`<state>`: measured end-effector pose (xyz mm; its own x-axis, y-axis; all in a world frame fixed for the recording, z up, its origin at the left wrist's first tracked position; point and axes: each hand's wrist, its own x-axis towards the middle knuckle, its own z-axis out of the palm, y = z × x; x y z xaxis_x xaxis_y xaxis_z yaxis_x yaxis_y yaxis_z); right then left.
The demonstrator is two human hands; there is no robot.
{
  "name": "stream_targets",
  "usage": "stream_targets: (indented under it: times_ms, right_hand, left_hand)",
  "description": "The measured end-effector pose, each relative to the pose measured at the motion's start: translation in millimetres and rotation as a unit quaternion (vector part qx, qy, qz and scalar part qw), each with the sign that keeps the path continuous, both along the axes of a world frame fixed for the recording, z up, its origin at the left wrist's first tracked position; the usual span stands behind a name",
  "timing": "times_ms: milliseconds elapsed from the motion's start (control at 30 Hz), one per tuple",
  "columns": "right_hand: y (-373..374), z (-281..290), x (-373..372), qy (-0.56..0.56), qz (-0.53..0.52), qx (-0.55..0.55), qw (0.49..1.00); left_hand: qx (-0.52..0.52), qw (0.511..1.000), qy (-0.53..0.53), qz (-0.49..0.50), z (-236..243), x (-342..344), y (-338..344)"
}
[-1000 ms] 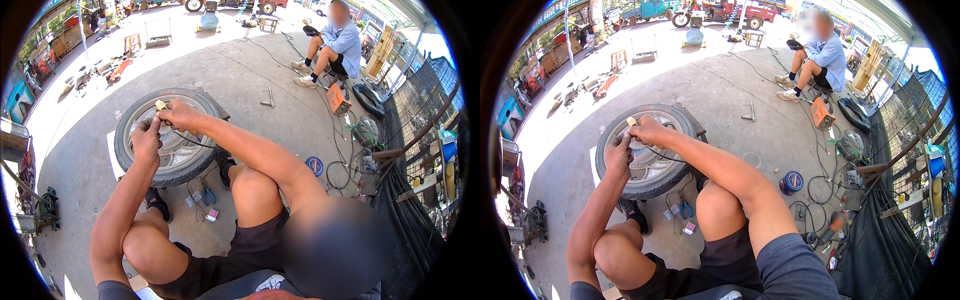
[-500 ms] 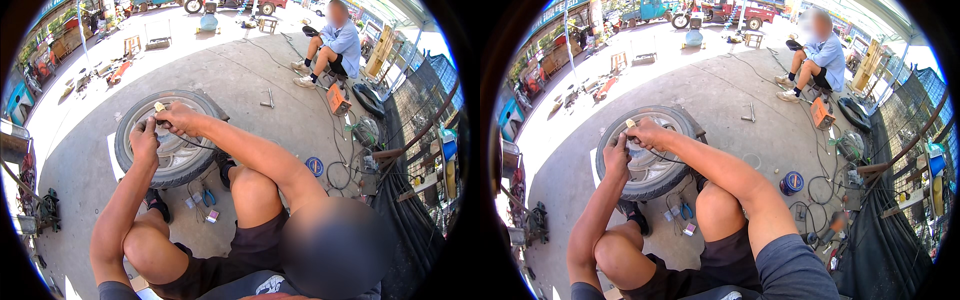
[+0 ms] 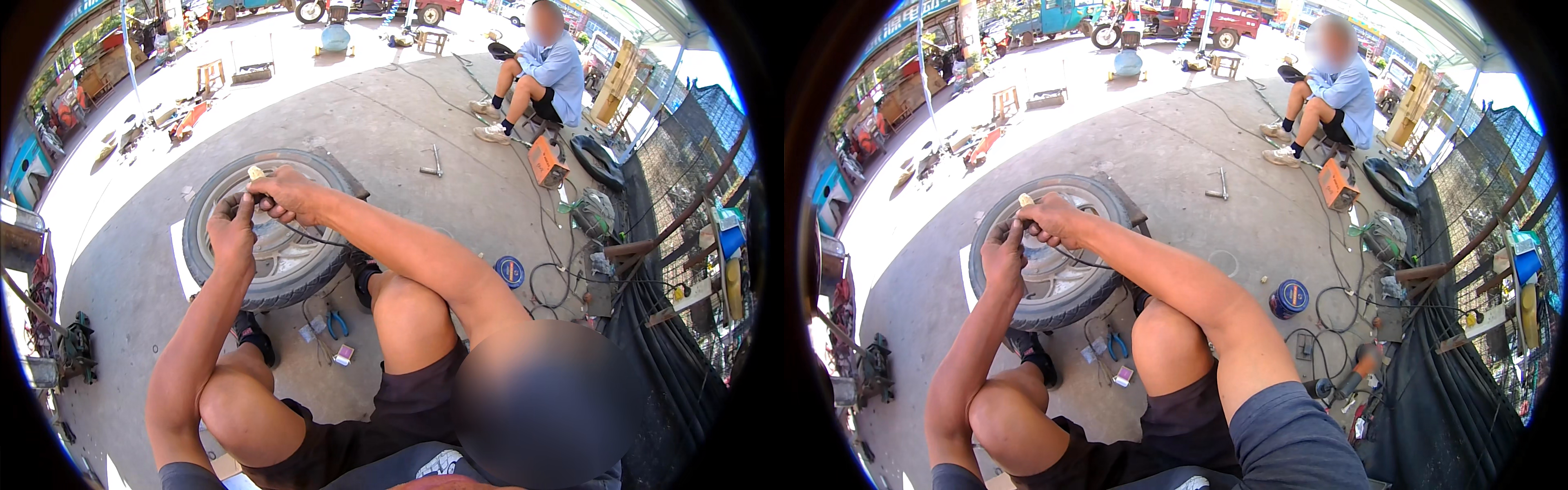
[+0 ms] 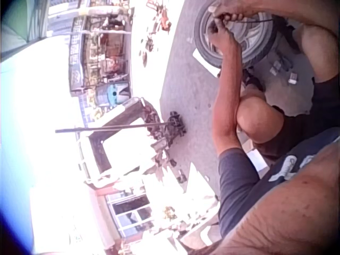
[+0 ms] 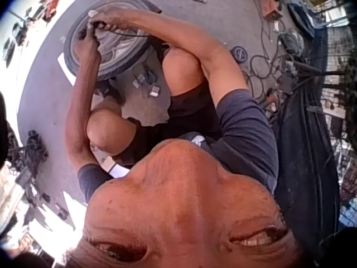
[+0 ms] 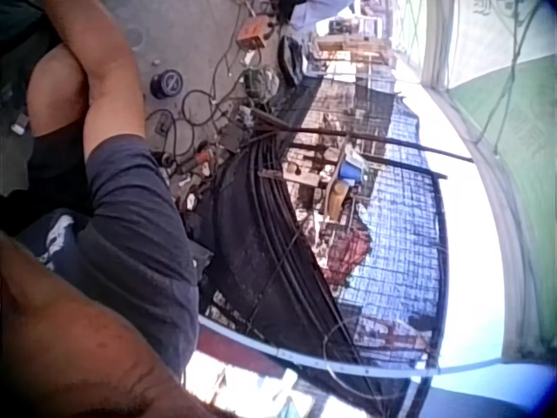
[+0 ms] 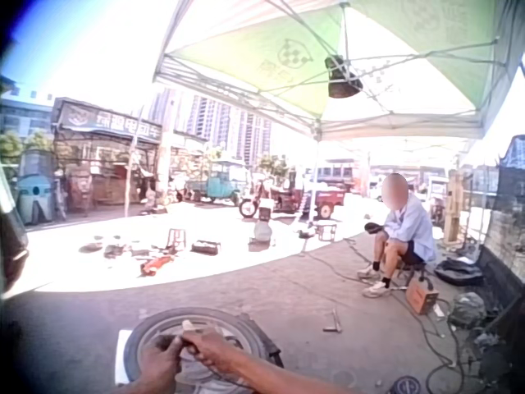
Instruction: The person sits on the ground and uses a small tool to scrape or clean the inner rim of a motorcycle tire. They repeatedly rotate the tire and continue scraping the same area with both hands.
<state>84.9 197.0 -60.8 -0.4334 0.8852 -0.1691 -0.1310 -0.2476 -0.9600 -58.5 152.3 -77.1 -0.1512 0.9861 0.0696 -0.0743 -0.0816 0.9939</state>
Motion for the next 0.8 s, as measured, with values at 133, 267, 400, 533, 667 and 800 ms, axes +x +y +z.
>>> stream_targets:
  times_ms: [133,267,400,533,667,800]
  right_hand:
    - [0.0,-0.3,-0.6,0.003,-0.001,0.004,1.0]
    - [-1.0,0.7,-0.9,-0.005,0.0,0.004,1.0]
    - [-0.8,-0.2,0.7,-0.018,0.005,0.007,1.0]
    - [-0.7,-1.2,-1.2,-0.026,-0.001,0.011,1.0]
    - [0.5,-0.3,-1.3,-0.01,-0.027,0.012,1.0]
    - [4.5,0.1,1.6,0.038,-0.086,0.015,0.995]
  left_hand:
    - [-0.006,1.0,0.014,0.0,0.7,-2.6,0.2]
    - [-0.007,0.999,0.035,0.01,-2.9,-4.3,3.7]
    - [-0.041,0.998,0.043,-0.008,-1.9,-5.4,3.0]
    - [-0.065,0.998,0.004,-0.02,3.0,-3.0,-1.8]
    - [-0.076,0.996,-0.029,-0.04,5.6,-1.5,-3.4]
    - [-0.088,0.992,-0.046,-0.074,3.9,-2.5,-2.8]
